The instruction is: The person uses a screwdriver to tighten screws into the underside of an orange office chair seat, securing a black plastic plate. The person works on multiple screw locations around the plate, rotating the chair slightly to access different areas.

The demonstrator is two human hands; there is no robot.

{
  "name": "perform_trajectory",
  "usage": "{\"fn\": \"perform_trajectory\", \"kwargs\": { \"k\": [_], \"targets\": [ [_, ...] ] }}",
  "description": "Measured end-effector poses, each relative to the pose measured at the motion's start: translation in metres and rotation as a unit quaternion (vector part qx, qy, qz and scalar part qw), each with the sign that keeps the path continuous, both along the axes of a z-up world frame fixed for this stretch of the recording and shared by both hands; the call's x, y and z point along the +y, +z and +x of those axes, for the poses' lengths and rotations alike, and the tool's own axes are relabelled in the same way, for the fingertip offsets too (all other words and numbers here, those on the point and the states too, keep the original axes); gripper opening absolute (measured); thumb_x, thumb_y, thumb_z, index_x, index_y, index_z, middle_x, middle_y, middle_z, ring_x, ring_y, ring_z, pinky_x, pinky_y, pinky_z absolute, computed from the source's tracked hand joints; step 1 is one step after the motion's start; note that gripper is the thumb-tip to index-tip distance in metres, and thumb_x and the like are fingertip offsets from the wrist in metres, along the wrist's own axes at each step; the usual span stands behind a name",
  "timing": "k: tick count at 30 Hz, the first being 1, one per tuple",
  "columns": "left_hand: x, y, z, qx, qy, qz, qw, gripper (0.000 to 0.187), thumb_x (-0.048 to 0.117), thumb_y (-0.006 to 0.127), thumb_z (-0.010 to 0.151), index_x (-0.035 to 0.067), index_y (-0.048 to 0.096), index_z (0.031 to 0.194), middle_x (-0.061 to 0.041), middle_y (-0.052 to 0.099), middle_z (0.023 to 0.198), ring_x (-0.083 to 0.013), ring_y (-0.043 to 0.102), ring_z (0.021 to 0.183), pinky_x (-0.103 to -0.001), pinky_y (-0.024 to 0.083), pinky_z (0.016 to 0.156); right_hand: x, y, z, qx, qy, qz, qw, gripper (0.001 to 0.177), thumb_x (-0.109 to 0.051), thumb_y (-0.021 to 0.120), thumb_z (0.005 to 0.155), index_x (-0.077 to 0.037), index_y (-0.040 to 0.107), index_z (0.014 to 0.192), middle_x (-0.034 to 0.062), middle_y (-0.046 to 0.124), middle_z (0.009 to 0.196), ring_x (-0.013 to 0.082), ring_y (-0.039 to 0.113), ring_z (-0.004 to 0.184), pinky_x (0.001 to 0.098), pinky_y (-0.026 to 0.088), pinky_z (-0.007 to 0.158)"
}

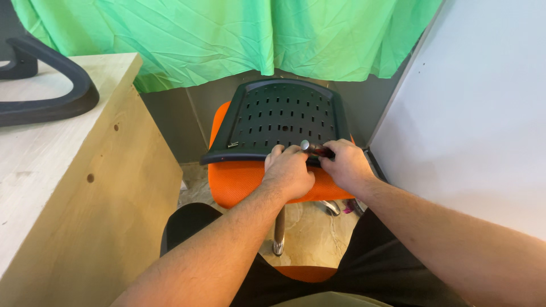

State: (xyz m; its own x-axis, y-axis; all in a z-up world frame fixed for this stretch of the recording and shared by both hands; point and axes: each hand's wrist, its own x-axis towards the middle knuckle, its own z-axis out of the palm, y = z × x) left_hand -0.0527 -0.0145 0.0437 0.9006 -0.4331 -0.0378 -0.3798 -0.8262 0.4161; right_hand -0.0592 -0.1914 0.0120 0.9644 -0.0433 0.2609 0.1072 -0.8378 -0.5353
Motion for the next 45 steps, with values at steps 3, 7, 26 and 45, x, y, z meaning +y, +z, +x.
{"fn": "perform_trajectory", "kwargs": {
  "k": [3,7,26,45],
  "targets": [
    [-0.016,0.0,0.002,0.014,-0.032,-0.01,0.999,0.059,0.019,0.06,0.085,0.025,0.055,0.143,0.001,0.051,0.148,-0.0269,0.036,0.145,-0.046,0.016,0.126,-0.021,-0.006,0.004,-0.032,-0.018,0.0,0.999,0.027,-0.011,0.07,0.084,-0.005,0.072,0.111,0.0141,0.067,0.111,0.0335,0.066,0.103,0.0404,0.053,0.09],
    [-0.035,-0.006,0.008,0.002,-0.075,-0.042,0.996,0.063,0.019,0.06,0.085,0.018,0.049,0.147,-0.001,0.044,0.155,-0.0301,0.028,0.149,-0.048,0.012,0.123,-0.044,-0.013,0.006,-0.046,-0.045,-0.007,0.998,0.028,-0.006,0.067,0.084,-0.005,0.072,0.112,0.0137,0.067,0.11,0.0328,0.066,0.103,0.04,0.054,0.091],
    [0.073,-0.025,0.014,-0.046,0.146,-0.109,0.982,0.046,0.032,0.066,0.089,0.013,0.066,0.13,-0.008,0.066,0.131,-0.0288,0.056,0.127,-0.045,0.031,0.115,0.062,0.029,0.029,-0.049,0.18,0.039,0.982,0.034,-0.002,0.077,0.078,-0.009,0.07,0.11,0.0065,0.069,0.104,0.0204,0.07,0.09,0.0329,0.057,0.08],
    [0.131,-0.035,-0.002,0.076,0.182,-0.168,0.966,0.047,0.017,0.067,0.087,0.013,0.061,0.134,-0.012,0.067,0.129,-0.0292,0.063,0.122,-0.04,0.051,0.102,0.133,0.018,0.04,0.018,0.299,0.039,0.953,0.033,-0.004,0.08,0.079,-0.01,0.071,0.111,0.003,0.072,0.105,0.0157,0.071,0.091,0.0298,0.059,0.085]
  ]
}}
